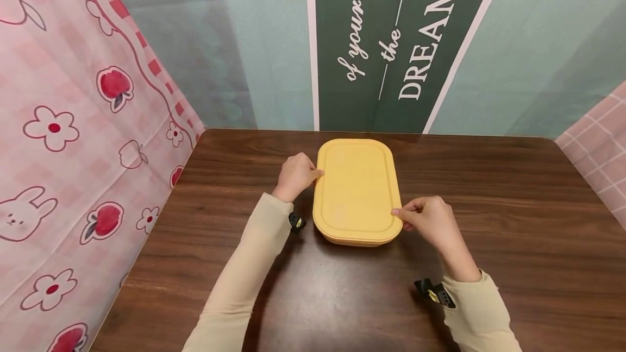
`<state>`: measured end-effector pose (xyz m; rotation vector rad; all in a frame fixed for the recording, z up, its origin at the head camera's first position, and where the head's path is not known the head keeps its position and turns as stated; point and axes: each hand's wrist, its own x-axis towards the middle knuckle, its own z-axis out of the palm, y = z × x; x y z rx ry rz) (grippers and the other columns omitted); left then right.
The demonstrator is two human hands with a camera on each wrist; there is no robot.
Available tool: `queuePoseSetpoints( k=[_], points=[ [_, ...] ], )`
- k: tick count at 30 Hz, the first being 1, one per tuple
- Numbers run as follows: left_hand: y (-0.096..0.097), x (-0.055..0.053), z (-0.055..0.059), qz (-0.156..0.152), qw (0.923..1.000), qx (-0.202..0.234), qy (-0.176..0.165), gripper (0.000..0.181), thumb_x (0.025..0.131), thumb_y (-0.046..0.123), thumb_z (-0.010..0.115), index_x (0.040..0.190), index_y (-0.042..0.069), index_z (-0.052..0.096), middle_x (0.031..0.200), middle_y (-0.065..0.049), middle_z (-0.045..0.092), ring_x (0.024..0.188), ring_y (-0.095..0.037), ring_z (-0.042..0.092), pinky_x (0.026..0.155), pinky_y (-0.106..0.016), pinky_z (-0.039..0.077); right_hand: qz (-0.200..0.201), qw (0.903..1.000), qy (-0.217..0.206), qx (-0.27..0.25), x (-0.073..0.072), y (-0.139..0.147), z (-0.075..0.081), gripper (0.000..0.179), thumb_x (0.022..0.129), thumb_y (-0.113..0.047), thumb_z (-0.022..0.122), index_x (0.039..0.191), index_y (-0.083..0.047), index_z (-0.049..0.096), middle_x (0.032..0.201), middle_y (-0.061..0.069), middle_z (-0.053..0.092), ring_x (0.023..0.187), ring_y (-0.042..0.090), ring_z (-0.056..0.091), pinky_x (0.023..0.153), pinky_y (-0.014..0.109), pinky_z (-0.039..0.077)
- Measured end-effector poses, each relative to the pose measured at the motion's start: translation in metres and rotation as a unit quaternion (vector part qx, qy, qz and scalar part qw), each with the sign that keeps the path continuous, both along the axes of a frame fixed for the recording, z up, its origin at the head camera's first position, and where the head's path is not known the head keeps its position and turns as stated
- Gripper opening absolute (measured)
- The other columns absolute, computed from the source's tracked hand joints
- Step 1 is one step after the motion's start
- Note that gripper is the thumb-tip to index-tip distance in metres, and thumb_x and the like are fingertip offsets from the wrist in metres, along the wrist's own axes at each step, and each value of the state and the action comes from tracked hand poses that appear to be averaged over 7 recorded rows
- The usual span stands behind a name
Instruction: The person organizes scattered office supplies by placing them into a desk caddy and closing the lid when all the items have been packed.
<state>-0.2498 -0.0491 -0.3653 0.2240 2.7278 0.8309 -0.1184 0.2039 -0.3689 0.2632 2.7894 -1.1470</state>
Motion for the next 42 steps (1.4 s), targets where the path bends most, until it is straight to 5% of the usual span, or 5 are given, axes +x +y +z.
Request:
queuePoseSetpoints(
  k=[21, 25, 30, 36, 42],
  points=[
    [0.009, 0.003, 0.005, -0.013, 0.9999, 0.008, 0.006, 0.033, 0.096, 0.025, 0.07, 0.075, 0.002, 0.08, 0.07, -0.016, 0.075, 0.042, -0.007, 0.04, 0.043, -0.019, 0.027, 0.04, 0.9971, -0.042, 0.051, -0.002, 0.01, 0.01, 0.03, 0.091, -0.028, 0.074, 0.088, 0.002, 0.077, 0.07, 0.006, 0.071, 0.063, 0.013, 0.06, 0.056, 0.029, 0.044],
    [0.011, -0.003, 0.009, -0.025, 0.9977, -0.011, 0.061, 0.032, 0.096, 0.024, 0.07, 0.08, -0.003, 0.076, 0.063, -0.011, 0.063, 0.048, -0.011, 0.039, 0.047, -0.022, 0.031, 0.062, 0.9938, -0.024, 0.089, -0.008, 0.015, 0.022, 0.041, 0.093, -0.035, 0.071, 0.102, 0.005, 0.076, 0.089, 0.015, 0.076, 0.075, 0.021, 0.066, 0.063, 0.035, 0.051],
    [0.024, -0.018, 0.018, -0.091, 0.9807, -0.094, 0.145, 0.05, 0.101, 0.028, 0.064, 0.134, -0.009, 0.058, 0.131, -0.027, 0.061, 0.104, -0.031, 0.069, 0.085, -0.036, 0.06, 0.097, 0.9843, 0.034, 0.144, -0.036, 0.016, 0.044, 0.052, 0.098, -0.037, 0.065, 0.122, 0.01, 0.068, 0.114, 0.028, 0.072, 0.096, 0.038, 0.068, 0.083, 0.054, 0.054],
    [0.045, -0.032, 0.005, -0.254, 0.9482, -0.171, 0.085, 0.073, 0.107, 0.039, 0.047, 0.16, -0.003, 0.019, 0.169, -0.022, 0.012, 0.159, -0.036, 0.011, 0.129, -0.046, 0.018, 0.183, 0.9595, 0.042, 0.21, -0.091, 0.006, 0.031, 0.061, 0.104, -0.03, 0.055, 0.143, 0.016, 0.046, 0.15, 0.035, 0.044, 0.141, 0.049, 0.043, 0.116, 0.06, 0.037],
    [0.043, -0.034, -0.021, -0.283, 0.9348, -0.201, 0.078, 0.074, 0.109, 0.048, 0.035, 0.162, 0.003, 0.013, 0.172, -0.013, 0.003, 0.161, -0.028, 0.0, 0.131, -0.043, 0.007, 0.273, 0.9323, 0.052, 0.231, -0.124, -0.006, -0.006, 0.064, 0.107, -0.028, 0.047, 0.154, 0.012, 0.029, 0.165, 0.029, 0.021, 0.154, 0.045, 0.019, 0.125, 0.058, 0.021]
  ],
)
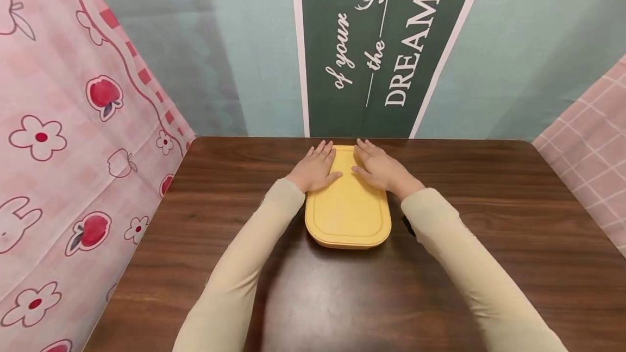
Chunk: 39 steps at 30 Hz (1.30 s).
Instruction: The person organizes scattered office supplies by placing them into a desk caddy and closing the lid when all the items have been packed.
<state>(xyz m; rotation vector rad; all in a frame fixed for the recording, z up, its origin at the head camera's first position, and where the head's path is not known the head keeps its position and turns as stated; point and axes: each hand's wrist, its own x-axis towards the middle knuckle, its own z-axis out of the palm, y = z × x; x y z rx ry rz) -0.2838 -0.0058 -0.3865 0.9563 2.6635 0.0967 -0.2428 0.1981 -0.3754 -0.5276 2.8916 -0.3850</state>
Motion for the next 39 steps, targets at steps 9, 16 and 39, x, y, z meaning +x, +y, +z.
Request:
queuePoseSetpoints(
  k=[9, 16, 39],
  points=[
    [-0.004, -0.002, -0.006, -0.01, 0.9992, 0.028, 0.027, 0.073, 0.109, 0.05, 0.028, 0.163, 0.005, 0.007, 0.173, -0.008, -0.001, 0.161, -0.025, -0.004, 0.131, -0.045, 0.007, 0.009, 0.9994, 0.034, -0.001, -0.005, 0.001, -0.021, 0.064, 0.107, -0.033, 0.041, 0.156, 0.006, 0.028, 0.169, 0.021, 0.016, 0.158, 0.038, 0.013, 0.129, 0.054, 0.011],
    [-0.003, -0.003, -0.002, -0.013, 0.9985, 0.038, 0.037, 0.073, 0.109, 0.049, 0.029, 0.163, 0.004, 0.008, 0.172, -0.01, 0.001, 0.161, -0.026, -0.002, 0.131, -0.048, 0.009, 0.005, 0.999, 0.045, -0.003, -0.004, 0.003, -0.018, 0.064, 0.108, -0.033, 0.04, 0.157, 0.005, 0.027, 0.169, 0.02, 0.015, 0.159, 0.037, 0.012, 0.129, 0.054, 0.011],
    [-0.009, -0.002, -0.02, -0.004, 0.9992, 0.03, 0.026, 0.072, 0.109, 0.049, 0.027, 0.163, 0.005, 0.008, 0.173, -0.009, 0.001, 0.161, -0.025, -0.002, 0.131, -0.048, 0.009, 0.01, 0.9991, 0.039, -0.016, -0.007, -0.003, -0.039, 0.064, 0.107, -0.032, 0.042, 0.157, 0.005, 0.027, 0.169, 0.02, 0.017, 0.158, 0.038, 0.014, 0.129, 0.054, 0.012]
  ],
)
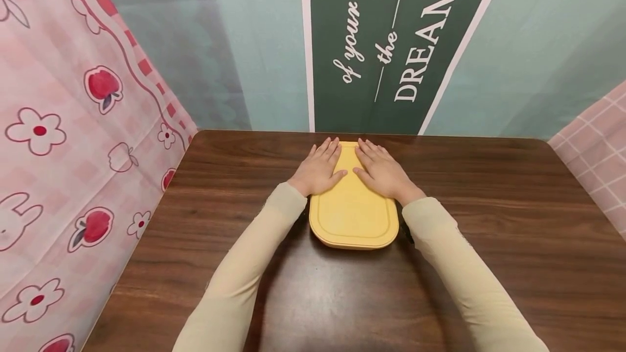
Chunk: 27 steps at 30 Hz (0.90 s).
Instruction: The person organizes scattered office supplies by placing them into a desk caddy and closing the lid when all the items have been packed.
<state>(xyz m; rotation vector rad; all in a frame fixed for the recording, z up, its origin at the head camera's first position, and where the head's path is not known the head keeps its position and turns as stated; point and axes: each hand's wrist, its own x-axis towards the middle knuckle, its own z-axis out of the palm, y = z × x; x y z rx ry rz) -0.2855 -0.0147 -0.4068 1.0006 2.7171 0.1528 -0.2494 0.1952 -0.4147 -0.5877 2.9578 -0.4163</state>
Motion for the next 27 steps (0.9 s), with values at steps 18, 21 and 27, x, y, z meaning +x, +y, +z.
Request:
queuePoseSetpoints(
  k=[18, 21, 27],
  points=[
    [0.0, 0.005, 0.004, 0.007, 0.9998, 0.014, -0.015, 0.073, 0.108, 0.049, 0.033, 0.162, 0.002, 0.016, 0.172, -0.012, 0.005, 0.161, -0.029, 0.003, 0.131, -0.047, 0.011, 0.014, 0.9996, -0.011, -0.021, 0.004, 0.001, 0.004, 0.064, 0.106, -0.032, 0.046, 0.154, 0.009, 0.031, 0.166, 0.025, 0.02, 0.156, 0.043, 0.017, 0.127, 0.057, 0.014],
    [0.0, 0.007, 0.006, 0.008, 0.9998, 0.012, -0.016, 0.072, 0.109, 0.048, 0.034, 0.161, 0.001, 0.017, 0.171, -0.013, 0.007, 0.161, -0.028, 0.003, 0.131, -0.045, 0.01, 0.016, 0.9997, -0.006, -0.015, 0.006, 0.001, 0.008, 0.064, 0.106, -0.032, 0.048, 0.153, 0.009, 0.035, 0.166, 0.025, 0.022, 0.155, 0.043, 0.02, 0.127, 0.057, 0.016],
    [-0.005, 0.018, 0.011, -0.007, 1.0, 0.003, 0.007, 0.071, 0.109, 0.047, 0.035, 0.16, 0.001, 0.021, 0.17, -0.015, 0.013, 0.16, -0.03, 0.008, 0.131, -0.045, 0.009, 0.033, 0.9994, 0.012, -0.009, 0.011, 0.003, 0.015, 0.061, 0.104, -0.031, 0.054, 0.149, 0.008, 0.043, 0.162, 0.024, 0.033, 0.151, 0.041, 0.032, 0.125, 0.056, 0.023]
  ],
)
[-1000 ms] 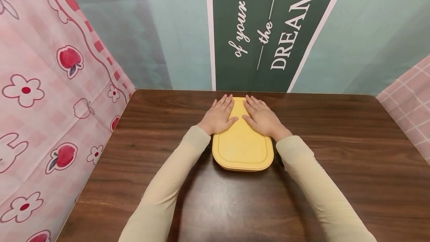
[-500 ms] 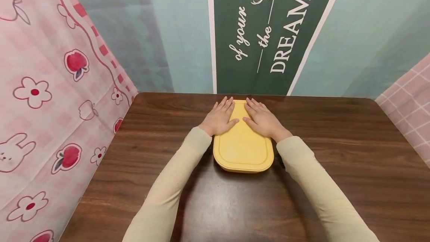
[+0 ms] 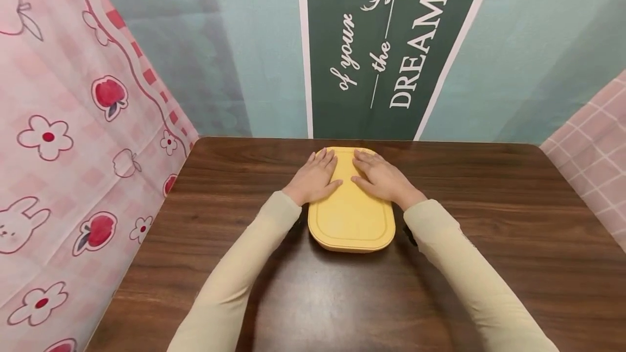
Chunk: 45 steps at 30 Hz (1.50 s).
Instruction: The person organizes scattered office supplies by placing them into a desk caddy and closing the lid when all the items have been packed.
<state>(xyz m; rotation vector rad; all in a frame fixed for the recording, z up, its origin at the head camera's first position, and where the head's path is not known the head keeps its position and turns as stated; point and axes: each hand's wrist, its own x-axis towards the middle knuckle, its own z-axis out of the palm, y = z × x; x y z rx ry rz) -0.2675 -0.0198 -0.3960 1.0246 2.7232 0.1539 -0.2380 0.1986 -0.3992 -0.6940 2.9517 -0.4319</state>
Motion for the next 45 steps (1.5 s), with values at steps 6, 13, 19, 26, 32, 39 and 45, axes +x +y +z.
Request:
queuePoseSetpoints(
  k=[6, 13, 19, 26, 32, 39, 45],
  points=[
    [-0.011, 0.025, 0.001, -0.019, 0.9995, 0.027, -0.005, 0.068, 0.108, 0.042, 0.038, 0.16, 0.0, 0.022, 0.17, -0.016, 0.015, 0.16, -0.031, 0.008, 0.131, -0.045, 0.01, 0.015, 0.9995, 0.017, -0.022, 0.018, 0.003, 0.0, 0.058, 0.102, -0.026, 0.057, 0.147, 0.009, 0.046, 0.159, 0.026, 0.038, 0.149, 0.044, 0.036, 0.123, 0.058, 0.027],
    [-0.017, 0.045, -0.002, -0.031, 0.998, 0.054, -0.006, 0.065, 0.108, 0.034, 0.04, 0.159, -0.002, 0.024, 0.169, -0.016, 0.017, 0.16, -0.032, 0.01, 0.131, -0.046, 0.011, 0.011, 0.999, 0.008, -0.042, 0.039, 0.001, -0.004, 0.058, 0.102, -0.025, 0.058, 0.148, 0.008, 0.045, 0.16, 0.026, 0.036, 0.15, 0.044, 0.032, 0.124, 0.062, 0.021],
    [-0.018, 0.046, -0.008, -0.029, 0.9977, 0.061, 0.003, 0.064, 0.107, 0.034, 0.039, 0.159, -0.001, 0.024, 0.169, -0.016, 0.018, 0.16, -0.031, 0.012, 0.131, -0.046, 0.01, 0.006, 0.9994, -0.001, -0.033, 0.048, -0.003, -0.007, 0.06, 0.104, -0.026, 0.054, 0.151, 0.007, 0.04, 0.163, 0.025, 0.03, 0.153, 0.044, 0.026, 0.125, 0.063, 0.015],
    [-0.018, 0.047, -0.01, -0.028, 0.9979, 0.056, 0.015, 0.064, 0.107, 0.034, 0.037, 0.16, -0.001, 0.024, 0.17, -0.015, 0.018, 0.16, -0.031, 0.013, 0.131, -0.046, 0.009, -0.002, 0.9996, 0.009, -0.028, 0.05, -0.005, -0.013, 0.06, 0.105, -0.03, 0.05, 0.154, 0.002, 0.037, 0.165, 0.021, 0.027, 0.155, 0.04, 0.023, 0.127, 0.06, 0.01],
    [-0.017, 0.046, -0.011, -0.029, 0.9979, 0.056, 0.015, 0.064, 0.108, 0.034, 0.036, 0.16, 0.0, 0.023, 0.17, -0.015, 0.017, 0.16, -0.031, 0.012, 0.131, -0.046, 0.008, -0.006, 0.9995, 0.021, -0.025, 0.05, -0.006, -0.014, 0.06, 0.104, -0.03, 0.051, 0.154, 0.002, 0.039, 0.165, 0.021, 0.029, 0.155, 0.04, 0.025, 0.127, 0.059, 0.012],
    [-0.018, 0.047, -0.011, -0.021, 0.9979, 0.059, 0.013, 0.064, 0.108, 0.035, 0.036, 0.16, 0.001, 0.022, 0.17, -0.014, 0.017, 0.16, -0.03, 0.012, 0.131, -0.046, 0.008, -0.007, 0.999, 0.025, -0.037, 0.049, -0.006, -0.016, 0.06, 0.104, -0.031, 0.052, 0.154, 0.001, 0.04, 0.165, 0.02, 0.03, 0.155, 0.039, 0.025, 0.127, 0.06, 0.012],
    [-0.017, 0.048, -0.014, -0.024, 0.9976, 0.063, 0.013, 0.064, 0.108, 0.034, 0.036, 0.16, 0.0, 0.023, 0.169, -0.015, 0.018, 0.16, -0.031, 0.013, 0.131, -0.047, 0.009, -0.009, 0.9988, 0.025, -0.04, 0.051, -0.005, -0.018, 0.061, 0.103, -0.031, 0.052, 0.154, 0.001, 0.04, 0.165, 0.02, 0.031, 0.155, 0.04, 0.025, 0.126, 0.061, 0.011]
  ],
)
